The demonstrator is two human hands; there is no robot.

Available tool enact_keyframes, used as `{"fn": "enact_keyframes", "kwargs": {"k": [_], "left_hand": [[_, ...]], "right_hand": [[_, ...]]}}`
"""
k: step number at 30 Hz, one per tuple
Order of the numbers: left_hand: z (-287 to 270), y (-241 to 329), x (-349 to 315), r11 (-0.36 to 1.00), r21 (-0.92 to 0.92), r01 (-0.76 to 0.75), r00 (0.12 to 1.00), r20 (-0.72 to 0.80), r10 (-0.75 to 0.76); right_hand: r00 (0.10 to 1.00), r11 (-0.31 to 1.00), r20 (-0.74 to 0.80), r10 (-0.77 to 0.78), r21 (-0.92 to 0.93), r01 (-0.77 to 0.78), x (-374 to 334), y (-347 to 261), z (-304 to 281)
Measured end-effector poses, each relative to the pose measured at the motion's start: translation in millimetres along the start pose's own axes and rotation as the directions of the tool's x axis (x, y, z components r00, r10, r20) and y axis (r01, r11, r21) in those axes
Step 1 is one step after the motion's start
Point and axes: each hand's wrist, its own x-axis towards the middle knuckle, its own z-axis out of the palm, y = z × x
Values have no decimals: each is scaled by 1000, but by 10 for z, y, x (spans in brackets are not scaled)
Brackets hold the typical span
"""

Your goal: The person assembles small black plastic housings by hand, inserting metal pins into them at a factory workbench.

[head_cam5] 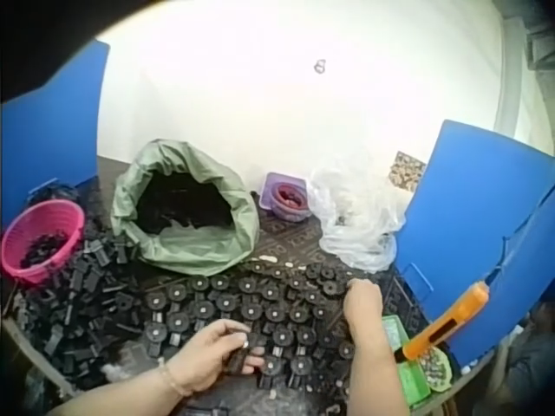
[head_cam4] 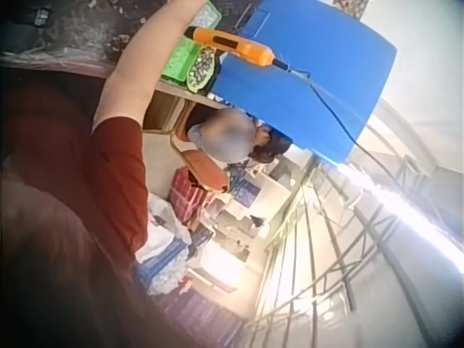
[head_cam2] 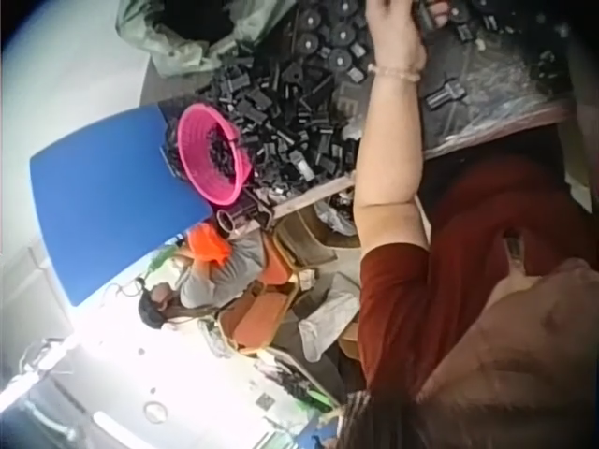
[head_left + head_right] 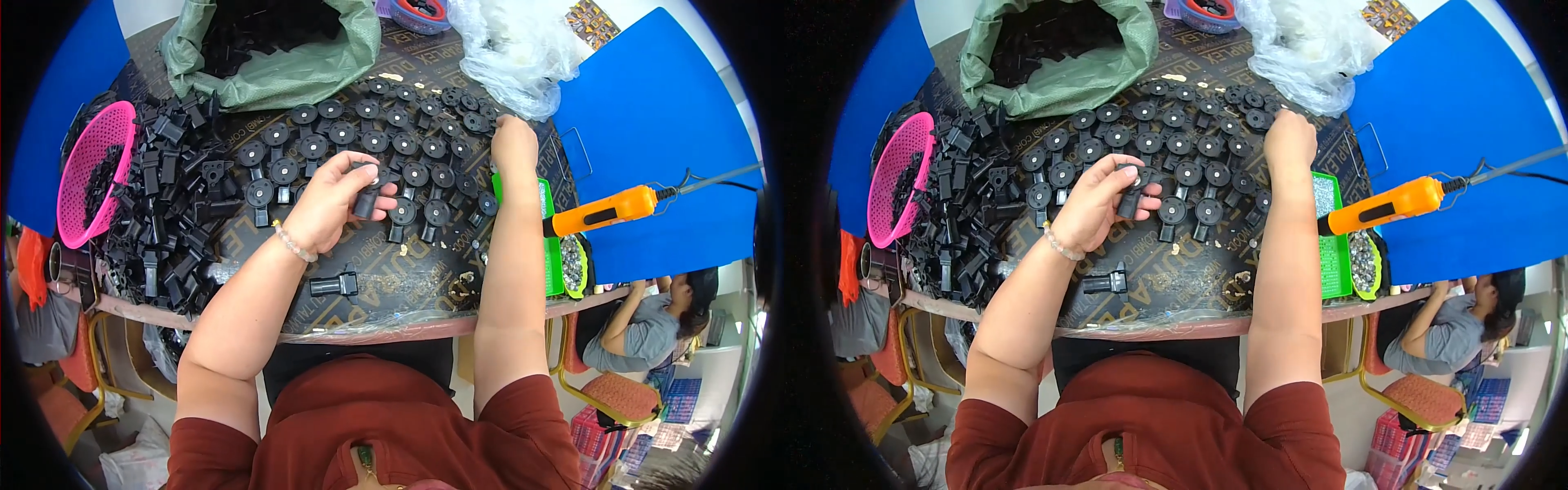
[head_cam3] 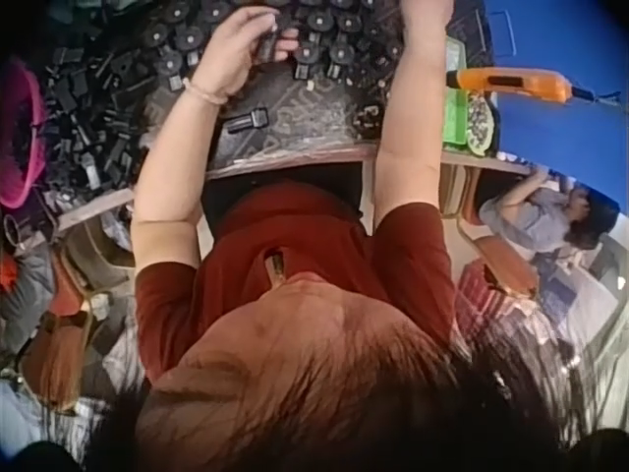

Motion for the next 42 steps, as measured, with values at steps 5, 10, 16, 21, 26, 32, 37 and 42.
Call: {"fn": "enact_keyframes", "kwargs": {"k": [5,10,16,21,26,32,37,42], "left_hand": [[-36,-51,25,999,13,-44,999,-28,44],[19,-31,8,999,-46,-23,999,-50,21],[-4,39,-13,993,-120,-9,999,-39,4],[-3,10,12,993,-118,-21,999,-35,17],[-25,-8,-7,992,-124,-17,1000,-12,16],[-28,-54,3,996,-92,-2,997,71,8],[-30,-92,-6,995,-100,23,992,125,-10],[-25,-75,-16,998,-60,28,993,113,-21]], "right_hand": [[973,997,218,78,-29,-74,213,97,383],[980,987,133,-151,68,143,327,116,682],[959,984,228,-170,-17,178,392,84,688],[988,873,-21,-152,466,144,221,-144,356],[933,487,-44,-356,844,226,-554,-826,-520],[897,377,-1,-441,908,186,-1087,-926,-658],[837,432,-100,-537,820,375,-1182,-843,-588],[811,426,-178,-558,777,463,-1224,-809,-481]]}}
